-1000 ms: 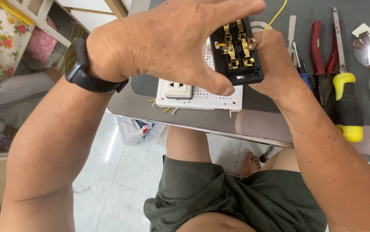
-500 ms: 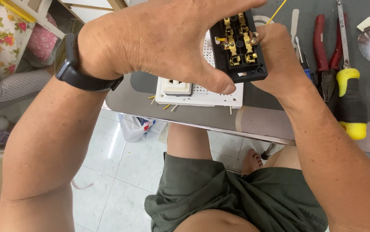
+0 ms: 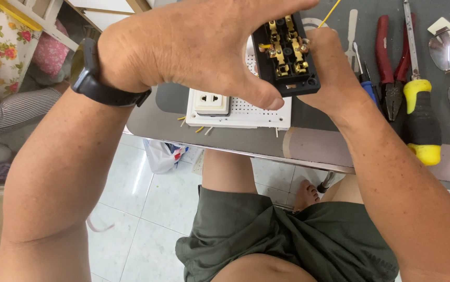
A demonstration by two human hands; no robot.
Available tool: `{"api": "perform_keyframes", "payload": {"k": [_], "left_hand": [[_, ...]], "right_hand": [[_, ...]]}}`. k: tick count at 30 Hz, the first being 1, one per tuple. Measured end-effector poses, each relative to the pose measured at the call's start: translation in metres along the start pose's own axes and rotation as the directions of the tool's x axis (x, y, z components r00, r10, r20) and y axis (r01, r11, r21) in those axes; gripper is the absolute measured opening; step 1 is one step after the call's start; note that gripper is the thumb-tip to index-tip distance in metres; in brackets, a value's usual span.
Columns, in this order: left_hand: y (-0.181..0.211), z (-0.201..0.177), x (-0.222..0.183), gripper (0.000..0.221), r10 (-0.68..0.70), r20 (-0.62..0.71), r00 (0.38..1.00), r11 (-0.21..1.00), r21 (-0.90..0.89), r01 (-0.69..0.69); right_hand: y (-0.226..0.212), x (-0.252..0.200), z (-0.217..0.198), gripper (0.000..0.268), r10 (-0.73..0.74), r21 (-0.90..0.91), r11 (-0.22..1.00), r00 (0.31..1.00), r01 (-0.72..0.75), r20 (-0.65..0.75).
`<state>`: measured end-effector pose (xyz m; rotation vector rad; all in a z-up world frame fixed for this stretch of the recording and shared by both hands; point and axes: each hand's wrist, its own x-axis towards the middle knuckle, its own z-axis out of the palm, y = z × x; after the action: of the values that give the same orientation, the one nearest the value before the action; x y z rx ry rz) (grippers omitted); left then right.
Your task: Wiring and assembling an electrical panel by connecting wires to switches and outlets using a screwdriver.
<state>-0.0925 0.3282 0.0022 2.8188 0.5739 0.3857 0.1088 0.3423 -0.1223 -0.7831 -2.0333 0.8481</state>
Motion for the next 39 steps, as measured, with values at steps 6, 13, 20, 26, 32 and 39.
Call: {"api": "perform_keyframes", "payload": {"k": [6,13,20,26,32,39], "left_hand": [[0.001,0.001,0.001,0.067,-0.009,0.016,1.0,1.0,0.013,0.008],[-0.003,0.001,-0.003,0.073,-0.135,0.072,0.988,0.991,-0.005,0.136],[-0.023,0.002,-0.011,0.054,-0.209,0.048,0.977,0.97,0.137,0.201],[-0.016,0.001,-0.012,0.065,-0.201,0.077,0.977,0.978,-0.039,0.204],[-0.014,0.009,-0.025,0.097,-0.357,0.137,0.924,0.93,-0.035,0.365],[-0.006,0.011,-0.025,0.106,-0.428,0.249,0.869,0.886,-0.075,0.458]], "right_hand": [[0.004,0.0,0.002,0.025,-0.049,0.031,0.998,0.999,0.048,0.021],[0.008,-0.001,-0.002,0.031,-0.004,-0.329,0.944,0.996,0.035,0.094],[0.001,0.0,0.001,0.05,0.058,-0.378,0.924,0.998,-0.051,0.008],[0.01,0.0,0.001,0.055,-0.094,-0.368,0.924,0.994,0.109,0.058],[0.004,0.0,0.002,0.029,-0.02,-0.446,0.891,0.989,0.084,0.145],[-0.05,-0.052,-0.001,0.023,-0.012,-0.5,0.865,0.995,-0.04,-0.102]]}}
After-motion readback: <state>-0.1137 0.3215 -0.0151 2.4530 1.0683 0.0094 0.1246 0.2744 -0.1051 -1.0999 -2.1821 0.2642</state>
